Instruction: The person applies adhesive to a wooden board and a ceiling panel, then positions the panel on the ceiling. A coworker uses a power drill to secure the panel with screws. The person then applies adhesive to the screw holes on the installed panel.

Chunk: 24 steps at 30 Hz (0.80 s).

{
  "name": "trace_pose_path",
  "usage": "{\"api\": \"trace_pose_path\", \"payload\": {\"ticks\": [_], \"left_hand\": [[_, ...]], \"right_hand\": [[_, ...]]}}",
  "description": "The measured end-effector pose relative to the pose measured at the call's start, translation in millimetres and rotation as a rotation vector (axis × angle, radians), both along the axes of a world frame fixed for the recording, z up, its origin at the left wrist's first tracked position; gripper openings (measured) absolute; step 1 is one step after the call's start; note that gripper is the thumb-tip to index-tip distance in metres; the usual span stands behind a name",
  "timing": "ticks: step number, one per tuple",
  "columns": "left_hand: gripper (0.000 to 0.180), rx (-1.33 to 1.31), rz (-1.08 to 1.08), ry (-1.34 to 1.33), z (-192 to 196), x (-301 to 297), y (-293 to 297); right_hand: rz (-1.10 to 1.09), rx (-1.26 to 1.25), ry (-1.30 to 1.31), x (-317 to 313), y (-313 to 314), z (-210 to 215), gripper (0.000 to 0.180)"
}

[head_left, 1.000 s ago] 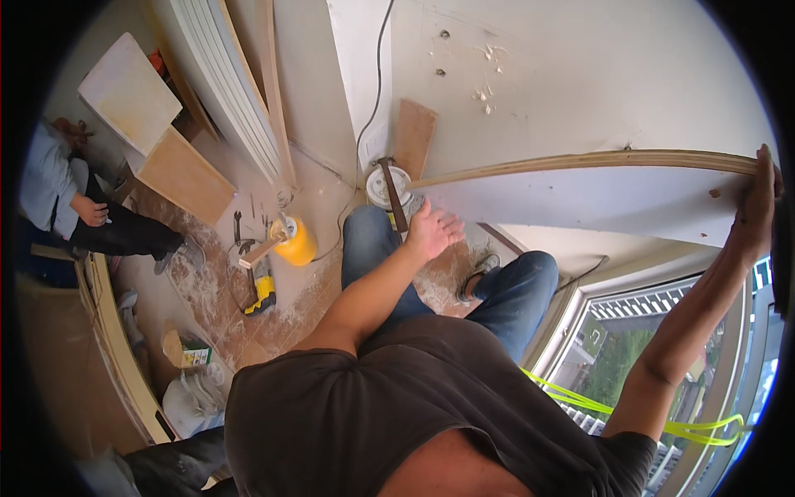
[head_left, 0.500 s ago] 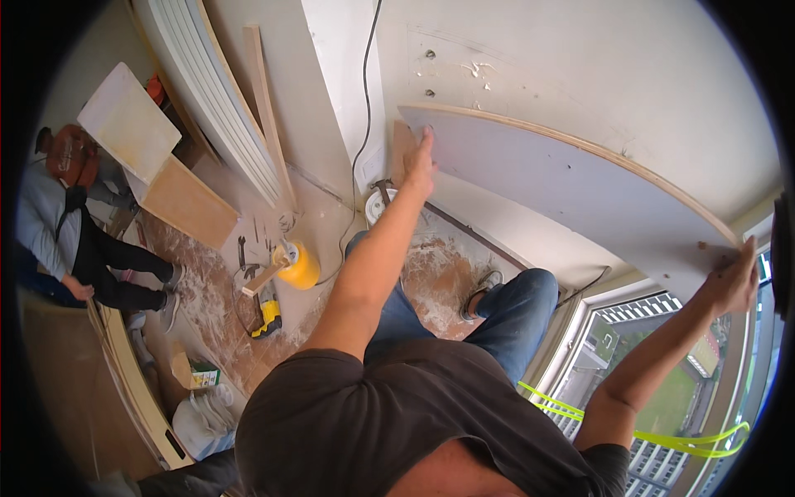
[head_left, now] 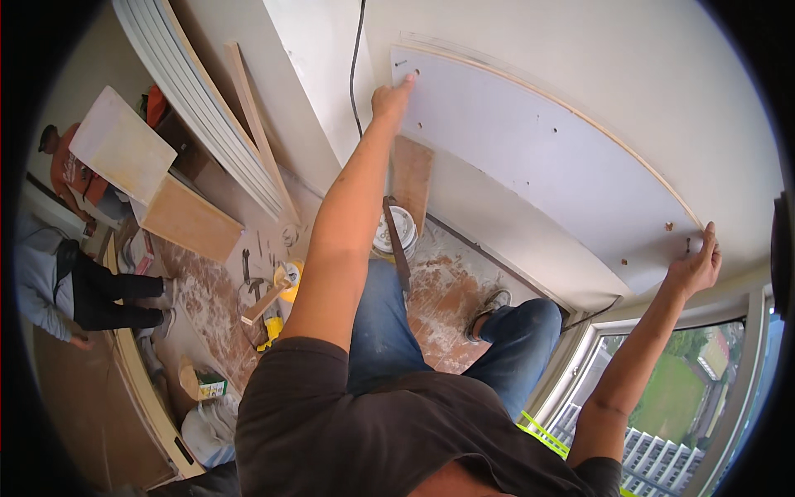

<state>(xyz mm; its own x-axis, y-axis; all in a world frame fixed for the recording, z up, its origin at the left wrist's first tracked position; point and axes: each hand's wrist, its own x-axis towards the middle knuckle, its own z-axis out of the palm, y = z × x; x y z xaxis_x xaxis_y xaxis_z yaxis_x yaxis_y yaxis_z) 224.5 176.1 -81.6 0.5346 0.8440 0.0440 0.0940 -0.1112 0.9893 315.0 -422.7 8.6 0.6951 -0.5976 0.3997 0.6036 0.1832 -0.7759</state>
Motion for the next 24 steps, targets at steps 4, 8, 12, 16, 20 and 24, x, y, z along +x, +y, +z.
{"api": "trace_pose_path", "payload": {"ticks": [4, 8, 12, 16, 20, 24], "left_hand": [[0.061, 0.043, 0.009, 0.022, -2, 12, 16], [0.065, 0.017, 0.006, -0.044, -5, 17, 16], [0.066, 0.016, 0.061, 0.026, 0, 18, 9], [0.065, 0.008, 0.012, 0.031, 6, 15, 1], [0.064, 0.055, 0.03, 0.065, 10, 10, -5], [0.065, 0.067, 0.016, 0.196, 15, 9, -8]], "right_hand": [[0.007, 0.014, 0.04, 16, 11, -10, 0.027], [-0.027, -0.016, 0.011, 26, 7, -16, 0.029], [-0.037, -0.034, 0.018, 36, -1, -20, 0.032], [-0.028, -0.021, 0.045, 42, -8, -23, 0.033], [-0.067, -0.05, 0.072, 48, -15, -22, 0.036], [-0.108, -0.111, 0.117, 52, -18, -18, 0.036]]}}
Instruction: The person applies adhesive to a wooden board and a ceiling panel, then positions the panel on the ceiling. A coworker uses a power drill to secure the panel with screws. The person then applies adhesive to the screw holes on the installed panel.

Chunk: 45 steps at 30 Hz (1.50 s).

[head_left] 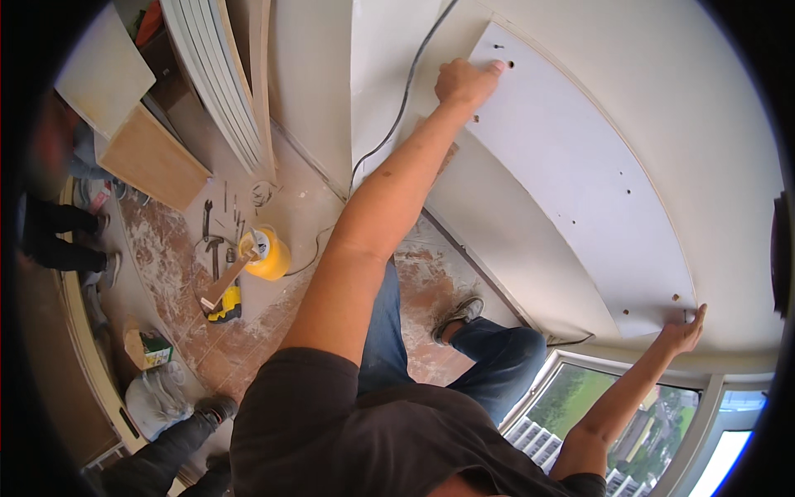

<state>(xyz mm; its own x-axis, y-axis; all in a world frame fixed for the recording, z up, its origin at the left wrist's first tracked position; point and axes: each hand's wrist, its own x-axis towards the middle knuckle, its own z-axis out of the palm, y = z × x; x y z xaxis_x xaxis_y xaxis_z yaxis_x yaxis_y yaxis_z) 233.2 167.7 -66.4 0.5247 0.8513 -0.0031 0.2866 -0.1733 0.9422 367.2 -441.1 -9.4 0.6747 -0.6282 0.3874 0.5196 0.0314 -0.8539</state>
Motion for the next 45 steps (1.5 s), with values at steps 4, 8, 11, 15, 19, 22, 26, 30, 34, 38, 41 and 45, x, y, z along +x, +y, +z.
{"api": "trace_pose_path", "payload": {"ticks": [4, 8, 11, 15, 19, 22, 26, 30, 34, 38, 41, 45], "left_hand": [[0.065, 0.057, 0.019, 0.044, 2, 2, -2], [0.065, 0.038, -0.048, 0.03, 3, 1, 3], [0.068, -0.033, -0.109, 0.03, 5, 0, 7], [0.069, 0.053, -0.071, 0.069, 5, -6, 7], [0.065, 0.061, -0.023, 0.082, 3, -5, 6], [0.064, 0.063, -0.059, 0.094, 1, -1, 9], [0.064, 0.065, -0.1, 0.102, -3, 1, 13], [0.065, 0.076, -0.086, 0.099, -4, 2, 12], [0.066, 0.073, -0.053, 0.088, -4, 2, 10], [0.07, 0.01, -0.092, 0.055, -3, -1, 10], [0.071, 0.025, -0.077, 0.055, -4, -2, 8], [0.071, -0.025, -0.09, 0.041, -10, -2, 9]], "right_hand": [[-0.025, 0.0, 0.009, 2, -1, 1, 0.038], [-0.028, -0.029, 0.036, 2, -4, 0, 0.041], [0.004, -0.008, 0.051, 4, -6, -2, 0.042], [-0.019, 0.003, 0.08, 5, -3, -3, 0.043], [-0.06, -0.006, 0.064, 7, 3, -3, 0.041], [-0.06, 0.005, 0.099, 9, 5, -5, 0.043], [-0.024, 0.019, 0.098, 10, 2, -10, 0.043], [-0.028, -0.003, 0.094, 13, -1, -13, 0.04], [-0.017, -0.018, 0.036, 13, -2, -15, 0.038], [-0.026, -0.042, 0.063, 12, -4, -17, 0.038], [-0.025, -0.069, 0.068, 12, -5, -22, 0.041], [-0.009, -0.086, 0.045, 13, -4, -24, 0.041]]}}
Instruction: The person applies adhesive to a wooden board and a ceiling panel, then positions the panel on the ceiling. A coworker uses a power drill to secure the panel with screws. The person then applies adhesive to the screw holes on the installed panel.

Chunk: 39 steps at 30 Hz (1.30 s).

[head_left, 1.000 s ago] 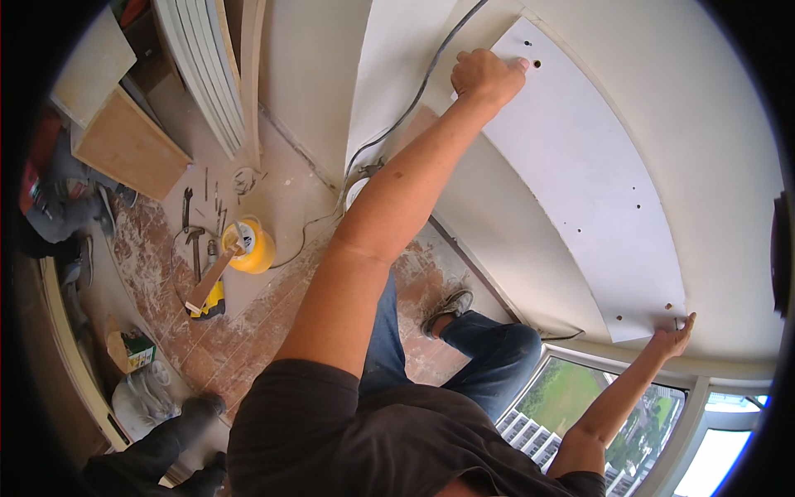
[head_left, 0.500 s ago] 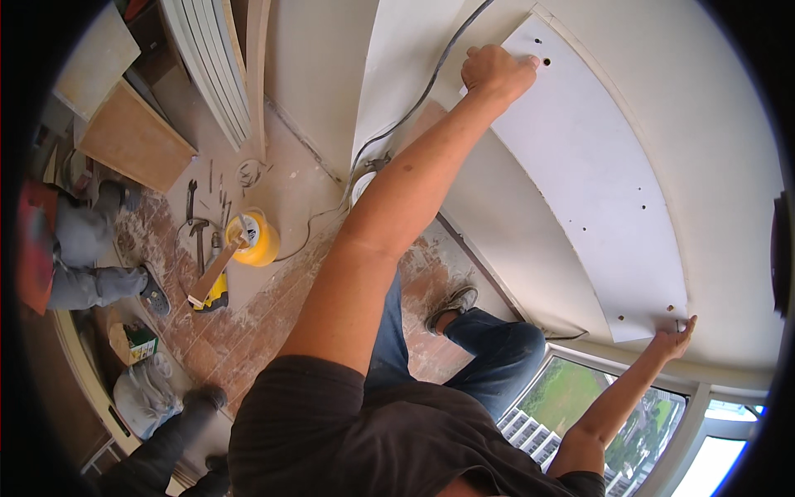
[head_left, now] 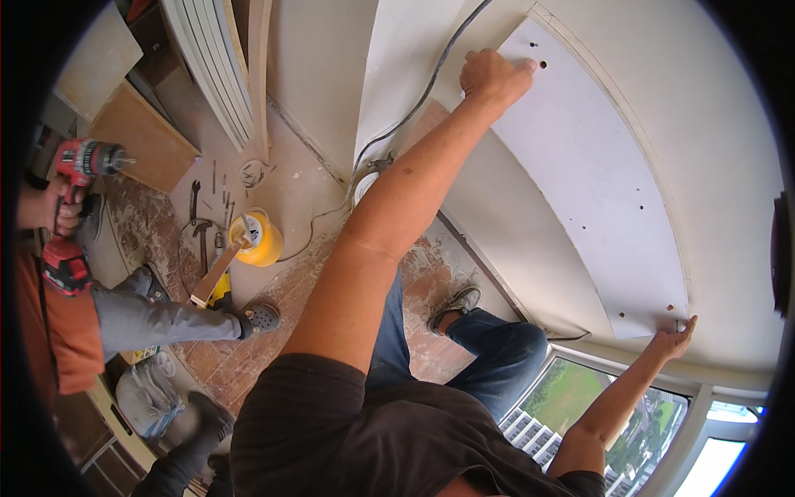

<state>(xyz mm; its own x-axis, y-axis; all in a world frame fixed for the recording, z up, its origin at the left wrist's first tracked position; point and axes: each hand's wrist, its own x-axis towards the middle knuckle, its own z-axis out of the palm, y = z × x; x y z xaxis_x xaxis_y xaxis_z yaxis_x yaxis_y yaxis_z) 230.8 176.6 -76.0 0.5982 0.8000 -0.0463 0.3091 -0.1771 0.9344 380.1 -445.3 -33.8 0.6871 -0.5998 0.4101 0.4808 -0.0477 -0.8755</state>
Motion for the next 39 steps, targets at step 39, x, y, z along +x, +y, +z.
{"api": "trace_pose_path", "payload": {"ticks": [39], "left_hand": [[0.075, 0.038, 0.034, -0.045, -6, 18, 6]], "right_hand": [[0.064, 0.145, 0.02, 1, 10, -2, 0.04]]}}
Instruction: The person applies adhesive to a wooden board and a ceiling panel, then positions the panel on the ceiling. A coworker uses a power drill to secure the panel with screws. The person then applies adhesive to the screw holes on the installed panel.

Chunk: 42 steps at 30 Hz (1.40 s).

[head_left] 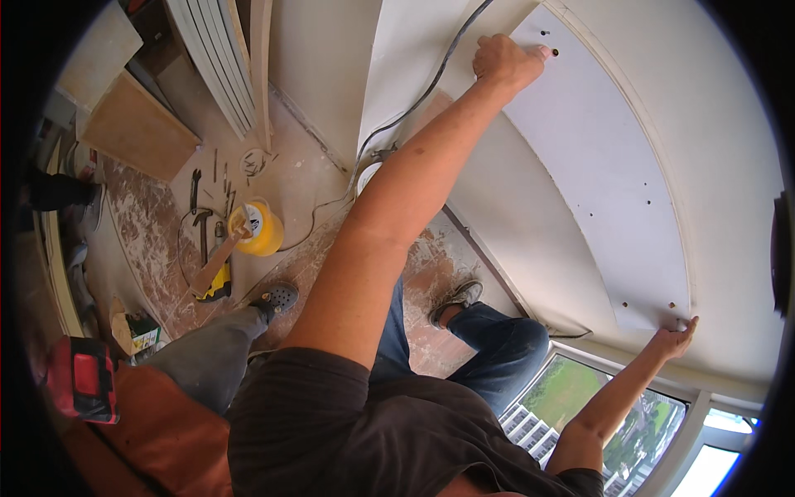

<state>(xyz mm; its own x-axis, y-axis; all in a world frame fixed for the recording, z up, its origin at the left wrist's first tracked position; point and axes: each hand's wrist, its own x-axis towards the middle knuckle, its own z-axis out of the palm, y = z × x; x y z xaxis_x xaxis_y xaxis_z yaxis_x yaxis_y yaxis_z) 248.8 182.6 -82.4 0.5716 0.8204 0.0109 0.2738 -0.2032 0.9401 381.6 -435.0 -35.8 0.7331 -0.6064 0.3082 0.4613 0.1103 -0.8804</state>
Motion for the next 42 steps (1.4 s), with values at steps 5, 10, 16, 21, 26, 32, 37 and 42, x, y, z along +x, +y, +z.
{"api": "trace_pose_path", "payload": {"ticks": [5, 10, 16, 21, 26, 32, 37, 42], "left_hand": [[0.073, 0.05, 0.037, -0.014, -6, 7, 1], [0.079, -0.039, -0.046, -0.045, -9, 6, 3], [0.086, 0.137, 0.007, -0.056, -19, 14, 12], [0.109, 0.229, 0.042, -0.106, -33, 32, 23], [0.106, 0.171, -0.012, -0.169, -37, 31, 33], [0.095, 0.043, -0.055, -0.25, -30, 23, 27], [0.09, 0.007, -0.069, -0.244, -27, 26, 28], [0.091, -0.022, -0.068, -0.064, -30, 29, 41]], "right_hand": [[-0.001, -0.006, -0.038, 4, -1, -5, 0.04], [-0.03, -0.016, -0.047, 5, 3, -4, 0.04], [0.176, 0.1, -0.078, 0, 1, -2, 0.022], [0.119, 0.162, -0.141, 4, 16, -8, 0.019], [-0.063, 0.117, -0.213, -6, 43, 1, 0.03], [-0.079, 0.147, -0.19, -14, 53, -1, 0.028], [-0.07, 0.188, -0.154, -13, 53, -8, 0.025], [-0.085, 0.151, -0.213, -3, 51, -10, 0.024]]}}
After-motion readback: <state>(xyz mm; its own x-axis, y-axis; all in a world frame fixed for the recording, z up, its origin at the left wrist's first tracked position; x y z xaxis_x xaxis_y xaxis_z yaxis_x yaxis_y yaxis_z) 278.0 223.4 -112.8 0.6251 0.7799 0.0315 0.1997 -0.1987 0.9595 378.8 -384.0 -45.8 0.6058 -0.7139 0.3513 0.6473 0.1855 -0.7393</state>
